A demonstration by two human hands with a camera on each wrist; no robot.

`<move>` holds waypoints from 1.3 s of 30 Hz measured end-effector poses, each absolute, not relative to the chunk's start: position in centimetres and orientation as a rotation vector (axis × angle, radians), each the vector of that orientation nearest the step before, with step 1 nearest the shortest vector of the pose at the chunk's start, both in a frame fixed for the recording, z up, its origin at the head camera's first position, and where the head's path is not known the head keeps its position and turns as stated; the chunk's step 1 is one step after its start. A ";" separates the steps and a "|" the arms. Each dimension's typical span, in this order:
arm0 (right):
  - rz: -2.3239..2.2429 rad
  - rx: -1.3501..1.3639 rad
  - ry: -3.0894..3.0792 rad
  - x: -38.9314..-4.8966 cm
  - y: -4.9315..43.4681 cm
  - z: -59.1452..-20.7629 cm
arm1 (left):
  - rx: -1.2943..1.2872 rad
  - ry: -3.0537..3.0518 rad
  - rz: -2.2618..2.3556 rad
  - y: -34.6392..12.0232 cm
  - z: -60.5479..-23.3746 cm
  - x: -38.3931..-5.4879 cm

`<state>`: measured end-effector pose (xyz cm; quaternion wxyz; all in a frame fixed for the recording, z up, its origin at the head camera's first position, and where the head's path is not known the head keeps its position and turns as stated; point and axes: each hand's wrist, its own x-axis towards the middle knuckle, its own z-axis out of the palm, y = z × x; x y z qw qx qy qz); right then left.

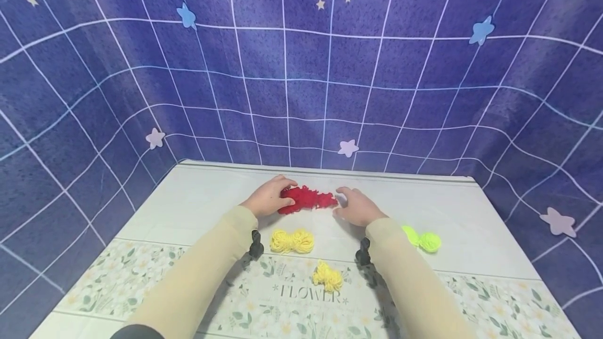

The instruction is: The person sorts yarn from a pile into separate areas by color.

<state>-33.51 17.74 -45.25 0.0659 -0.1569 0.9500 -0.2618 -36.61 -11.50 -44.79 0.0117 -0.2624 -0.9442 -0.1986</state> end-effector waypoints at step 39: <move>-0.988 -0.839 2.671 -21.4 17.5 -44.4 | -0.949 -2.942 -0.915 -12.8 -44.0 -25.5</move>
